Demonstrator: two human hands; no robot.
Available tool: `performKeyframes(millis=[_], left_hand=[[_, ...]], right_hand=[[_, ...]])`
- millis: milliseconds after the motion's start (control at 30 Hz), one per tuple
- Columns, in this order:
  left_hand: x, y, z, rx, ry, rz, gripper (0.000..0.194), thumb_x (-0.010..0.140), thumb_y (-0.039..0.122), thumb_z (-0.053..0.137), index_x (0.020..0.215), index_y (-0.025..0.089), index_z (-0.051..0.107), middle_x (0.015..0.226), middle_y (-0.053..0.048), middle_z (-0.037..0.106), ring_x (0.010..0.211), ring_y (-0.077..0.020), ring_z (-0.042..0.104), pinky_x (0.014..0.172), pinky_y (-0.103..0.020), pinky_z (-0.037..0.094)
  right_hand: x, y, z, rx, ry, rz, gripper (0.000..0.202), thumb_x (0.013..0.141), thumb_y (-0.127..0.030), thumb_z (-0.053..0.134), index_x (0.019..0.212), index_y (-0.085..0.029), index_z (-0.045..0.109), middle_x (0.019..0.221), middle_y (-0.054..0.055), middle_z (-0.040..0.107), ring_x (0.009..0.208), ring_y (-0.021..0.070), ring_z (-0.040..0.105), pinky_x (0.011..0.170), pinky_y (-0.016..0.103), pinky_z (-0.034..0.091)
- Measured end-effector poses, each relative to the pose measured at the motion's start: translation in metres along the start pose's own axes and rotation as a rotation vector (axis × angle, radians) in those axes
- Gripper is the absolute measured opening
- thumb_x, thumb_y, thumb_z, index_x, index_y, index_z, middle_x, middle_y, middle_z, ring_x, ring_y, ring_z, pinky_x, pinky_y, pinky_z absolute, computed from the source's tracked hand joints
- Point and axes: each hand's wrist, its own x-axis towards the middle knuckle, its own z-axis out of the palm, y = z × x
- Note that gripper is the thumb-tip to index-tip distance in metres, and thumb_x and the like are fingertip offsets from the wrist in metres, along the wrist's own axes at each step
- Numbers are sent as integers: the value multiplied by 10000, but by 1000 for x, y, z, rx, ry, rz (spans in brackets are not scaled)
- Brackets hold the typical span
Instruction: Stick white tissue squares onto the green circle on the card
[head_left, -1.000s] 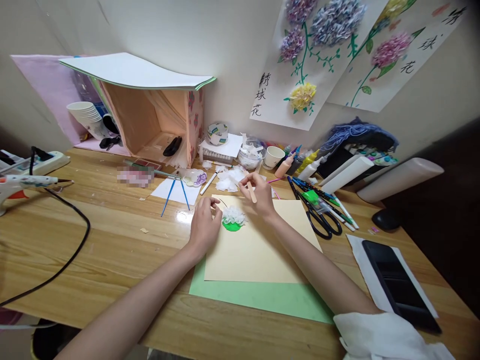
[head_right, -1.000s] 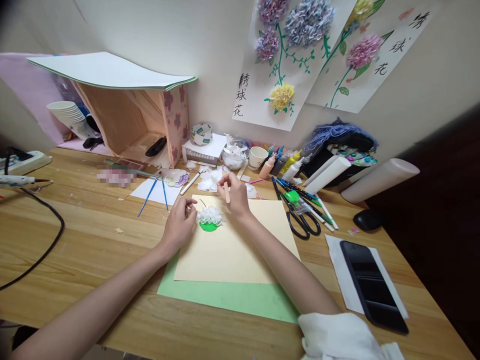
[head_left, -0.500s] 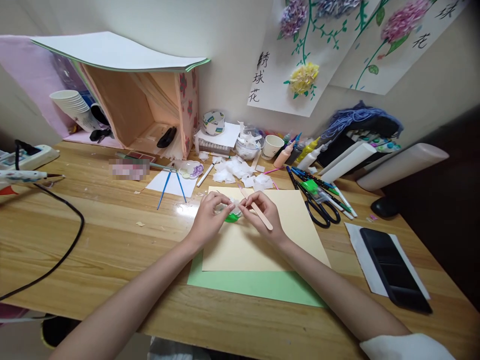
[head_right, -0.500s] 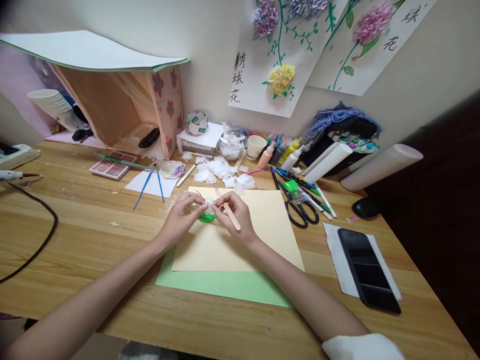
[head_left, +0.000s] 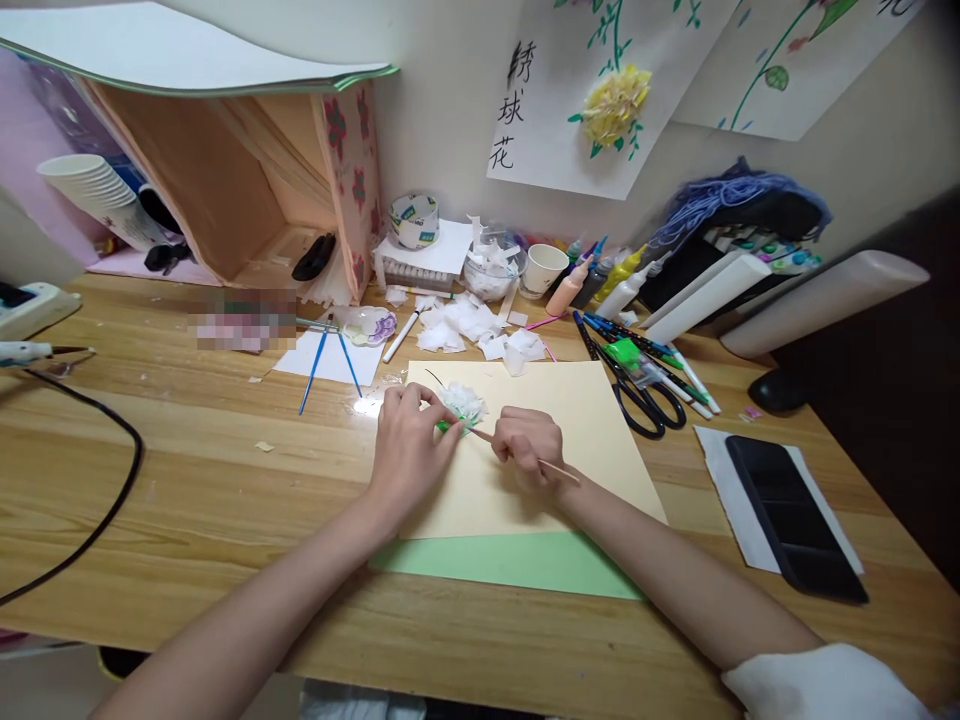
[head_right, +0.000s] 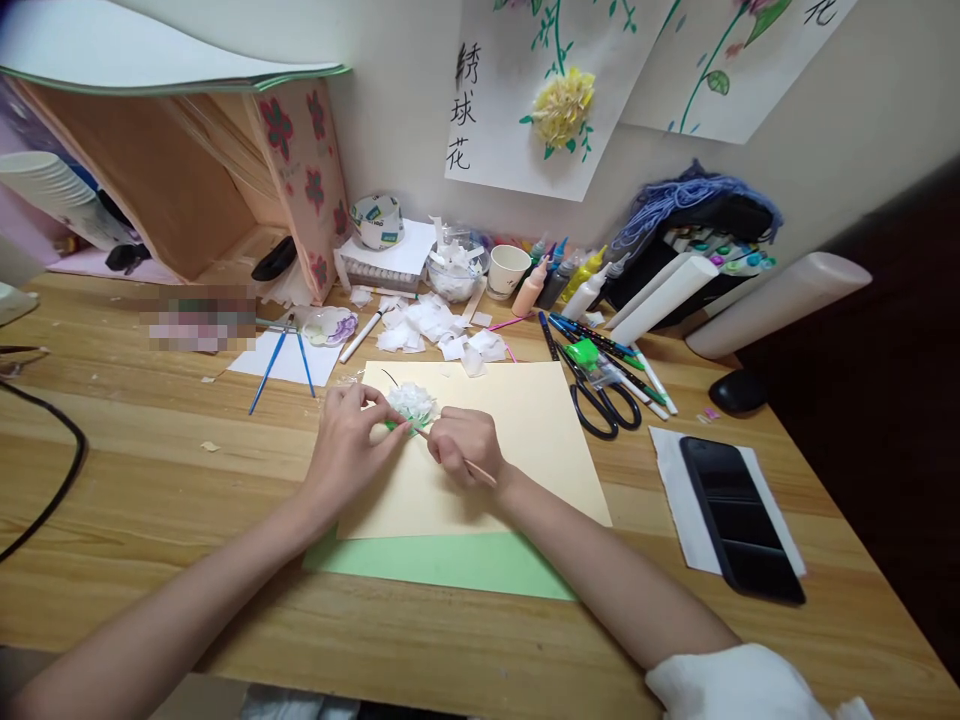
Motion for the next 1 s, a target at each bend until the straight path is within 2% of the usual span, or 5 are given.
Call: performKeyframes(millis=[200, 533, 733, 867, 1000], left_hand=[[3, -2, 5, 12, 16, 8, 101, 806, 278, 593, 810, 213, 669, 926, -67, 547, 924, -240, 429, 844, -370, 386], [12, -13, 4, -156, 69, -298, 194, 926, 306, 350, 857, 194, 492, 880, -51, 581, 829, -198, 535, 719, -323, 402], [14, -15, 5, -100, 41, -291, 198, 924, 299, 318, 849, 197, 470, 895, -62, 591, 847, -213, 538, 729, -329, 395], [14, -14, 5, -80, 36, -270, 199, 926, 298, 306, 838, 197, 453, 890, -65, 585, 843, -213, 538, 727, -328, 393], [14, -15, 5, -52, 33, -255, 192, 925, 297, 303, 830, 201, 440, 885, -67, 583, 840, -219, 536, 716, -329, 385]], right_hand=[[6, 0, -1, -99, -119, -17, 446, 949, -304, 202, 551, -235, 393, 479, 20, 459, 468, 155, 380, 502, 321, 311], [7, 1, 1, -112, -96, 59, 385, 945, -261, 252, 580, -230, 369, 514, 19, 458, 511, 159, 408, 540, 317, 331], [6, 1, 4, -97, -67, 125, 419, 959, -299, 256, 566, -224, 379, 515, 11, 446, 511, 146, 417, 552, 302, 345], [18, -3, 8, -73, 5, 262, 494, 966, -363, 252, 514, -218, 389, 486, 3, 448, 485, 130, 449, 560, 286, 367], [42, -6, 9, -10, 12, 552, 569, 938, -483, 305, 445, -213, 391, 384, -20, 401, 426, 120, 457, 517, 263, 373]])
